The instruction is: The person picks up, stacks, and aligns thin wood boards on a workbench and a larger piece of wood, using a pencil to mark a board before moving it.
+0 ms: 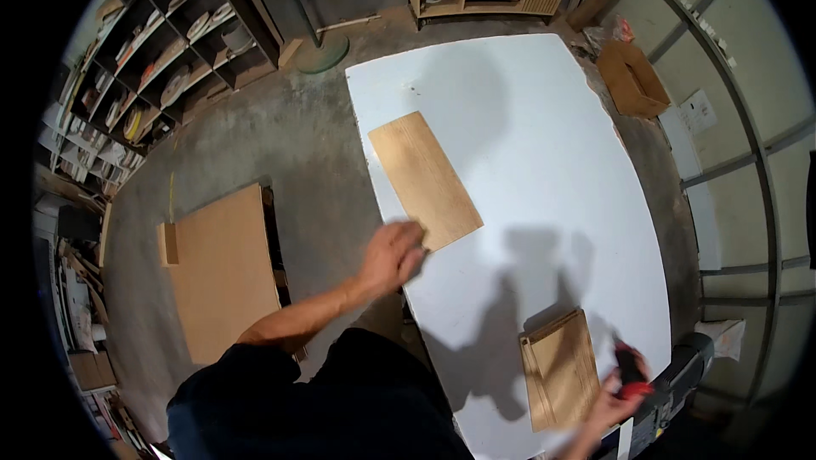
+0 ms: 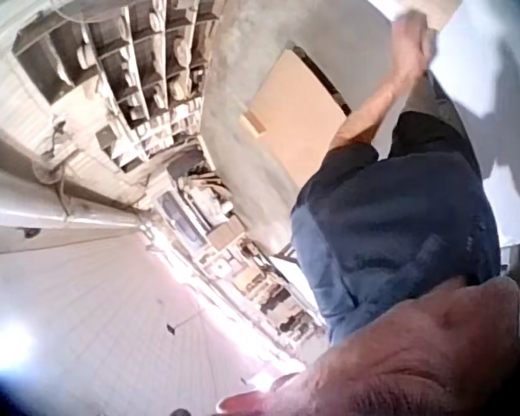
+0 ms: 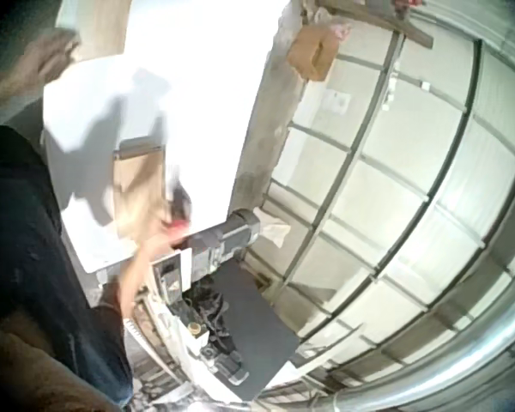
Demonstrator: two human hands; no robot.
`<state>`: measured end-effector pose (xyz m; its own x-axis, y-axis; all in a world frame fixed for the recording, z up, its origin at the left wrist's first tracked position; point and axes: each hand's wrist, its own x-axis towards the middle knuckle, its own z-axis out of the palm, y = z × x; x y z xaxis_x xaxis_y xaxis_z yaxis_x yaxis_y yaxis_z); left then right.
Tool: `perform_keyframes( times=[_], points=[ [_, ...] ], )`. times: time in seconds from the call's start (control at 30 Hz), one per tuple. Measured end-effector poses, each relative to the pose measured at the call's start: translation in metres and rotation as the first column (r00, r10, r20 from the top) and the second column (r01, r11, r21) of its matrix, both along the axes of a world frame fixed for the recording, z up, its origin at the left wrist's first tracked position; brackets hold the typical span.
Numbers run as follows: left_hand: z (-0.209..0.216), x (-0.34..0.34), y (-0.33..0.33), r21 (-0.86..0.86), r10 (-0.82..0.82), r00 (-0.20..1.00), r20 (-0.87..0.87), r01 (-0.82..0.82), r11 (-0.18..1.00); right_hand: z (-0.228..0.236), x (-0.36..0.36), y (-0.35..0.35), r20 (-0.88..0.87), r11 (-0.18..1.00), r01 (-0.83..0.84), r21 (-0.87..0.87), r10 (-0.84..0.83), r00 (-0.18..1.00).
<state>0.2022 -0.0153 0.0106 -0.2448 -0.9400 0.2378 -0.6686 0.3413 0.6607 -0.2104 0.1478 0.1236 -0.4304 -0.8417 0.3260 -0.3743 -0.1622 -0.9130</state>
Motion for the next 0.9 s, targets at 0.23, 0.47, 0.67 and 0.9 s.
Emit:
perform_keyframes(
  times=[0.23,0.47,0.67,0.9],
  points=[
    [0.050,0.004,0.034,0.565,0.809,0.070,-0.583,0.751,0.342,-0.052,0.242,-0.115,-0.551,0.693,-0.721,-0.008,0.598,0.581],
    [0.006,0.105,-0.017,0.797,0.694,0.392,-0.604,0.264,0.544,-0.115,0.222,-0.224,-0.667,0.789,-0.558,0.257,0.563,0.488],
    [-0.032,0.156,-0.091,0.719,0.523,0.700,-0.486,-0.020,0.695,-0.120,0.231,-0.237,-0.538,0.619,-0.491,0.613,0.782,0.314],
    [-0.035,0.164,-0.146,0.455,0.356,0.896,-0.266,-0.208,0.866,-0.143,0.260,-0.213,-0.536,0.633,-0.596,0.494,0.761,0.365]
  ],
)
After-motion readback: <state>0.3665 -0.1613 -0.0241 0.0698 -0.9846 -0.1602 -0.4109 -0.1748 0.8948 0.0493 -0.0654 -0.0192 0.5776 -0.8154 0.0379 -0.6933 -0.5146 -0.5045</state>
